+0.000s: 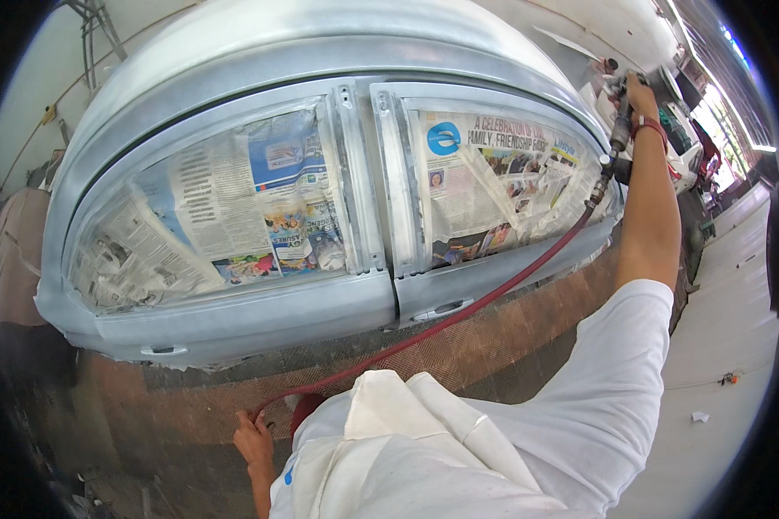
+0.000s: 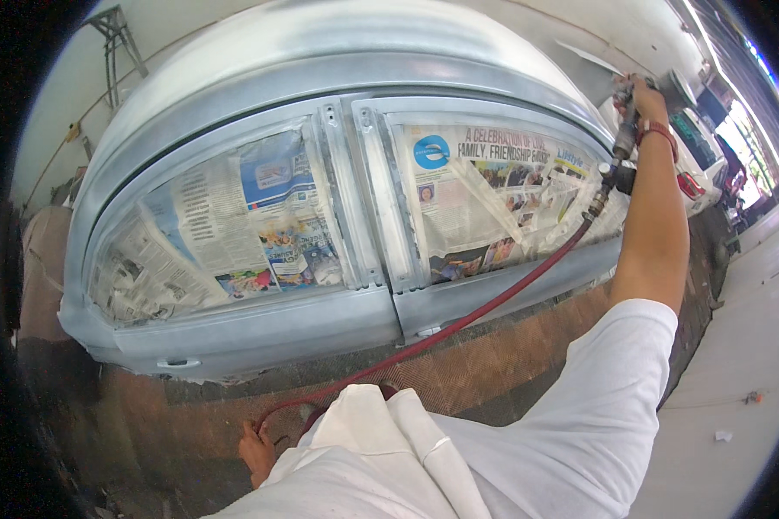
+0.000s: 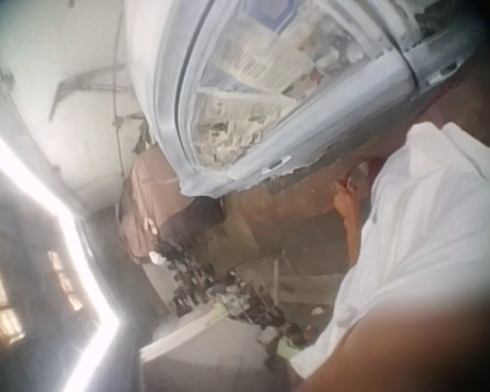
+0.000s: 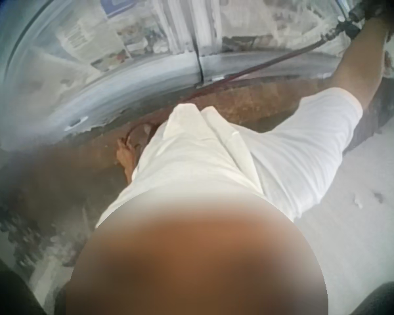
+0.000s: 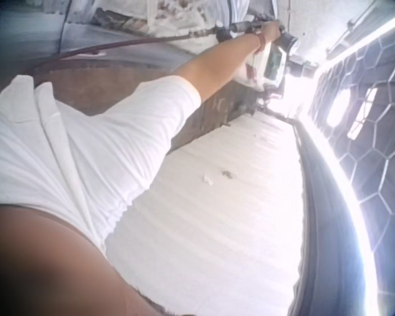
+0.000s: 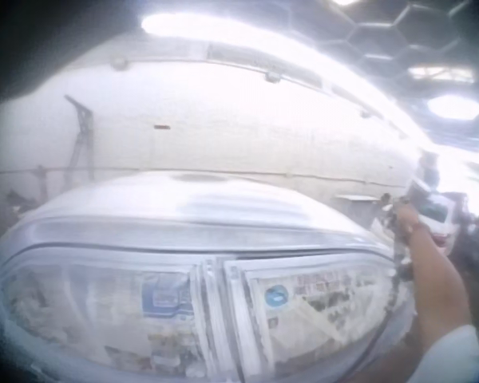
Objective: The person uses a spray gun to apply light blue paint to a car door and a detached bumper in a workshop. They move around the parts, spraying different sections and sides to cover the surfaces evenly.
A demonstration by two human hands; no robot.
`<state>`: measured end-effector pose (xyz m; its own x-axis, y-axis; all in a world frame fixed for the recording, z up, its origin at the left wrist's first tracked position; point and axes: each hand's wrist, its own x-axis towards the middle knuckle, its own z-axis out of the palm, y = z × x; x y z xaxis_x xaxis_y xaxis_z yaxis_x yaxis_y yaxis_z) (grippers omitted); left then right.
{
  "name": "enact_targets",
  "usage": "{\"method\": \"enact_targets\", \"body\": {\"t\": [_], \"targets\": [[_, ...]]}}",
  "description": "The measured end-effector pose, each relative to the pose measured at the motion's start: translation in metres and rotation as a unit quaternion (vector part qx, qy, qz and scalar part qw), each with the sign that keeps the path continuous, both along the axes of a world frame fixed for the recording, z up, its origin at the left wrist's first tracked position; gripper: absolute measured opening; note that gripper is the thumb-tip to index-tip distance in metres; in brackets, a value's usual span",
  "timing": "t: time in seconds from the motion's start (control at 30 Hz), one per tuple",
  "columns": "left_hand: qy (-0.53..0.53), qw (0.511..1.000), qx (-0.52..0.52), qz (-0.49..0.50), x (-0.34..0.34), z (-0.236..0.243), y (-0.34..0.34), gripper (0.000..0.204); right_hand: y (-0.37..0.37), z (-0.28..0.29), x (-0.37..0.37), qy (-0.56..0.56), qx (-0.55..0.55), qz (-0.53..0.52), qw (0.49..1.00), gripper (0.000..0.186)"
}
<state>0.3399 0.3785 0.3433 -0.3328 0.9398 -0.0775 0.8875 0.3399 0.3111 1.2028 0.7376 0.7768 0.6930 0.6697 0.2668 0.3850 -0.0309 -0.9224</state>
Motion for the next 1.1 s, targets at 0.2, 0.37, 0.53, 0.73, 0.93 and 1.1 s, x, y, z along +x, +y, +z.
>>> {"method": "enact_targets", "body": {"t": [0.2, 0.37, 0.53, 0.73, 0.93, 1.1], "targets": [[0.012, 0.999, 0.006, -0.031, -0.017, -0.005, -0.007, 0.025, 0.009, -0.018, 0.063, -0.437, -0.277, -0.155, 0.842, 0.070], [-0.029, 0.999, -0.042, 0.007, -0.066, -0.022, -0.018, 0.030, -0.003, -0.018, -0.094, -0.152, -0.122, 0.021, 0.981, 0.053], [-0.033, 0.997, -0.035, 0.062, -0.146, -0.046, -0.047, 0.033, -0.012, 0.011, -0.333, -0.169, -0.082, 0.163, 0.969, 0.055], [-0.044, 0.986, -0.062, 0.150, -0.291, -0.079, -0.118, 0.036, 0.014, 0.025, -0.626, -0.169, -0.044, 0.326, 0.929, 0.051], [-0.053, 0.967, -0.005, 0.249, -0.418, -0.098, -0.218, 0.038, 0.044, 0.037, -0.903, -0.162, -0.039, 0.416, 0.894, 0.048], [-0.018, 0.949, 0.028, 0.314, -0.470, -0.109, -0.281, 0.039, 0.054, 0.032, -1.079, -0.148, -0.048, 0.465, 0.872, 0.039]]}}
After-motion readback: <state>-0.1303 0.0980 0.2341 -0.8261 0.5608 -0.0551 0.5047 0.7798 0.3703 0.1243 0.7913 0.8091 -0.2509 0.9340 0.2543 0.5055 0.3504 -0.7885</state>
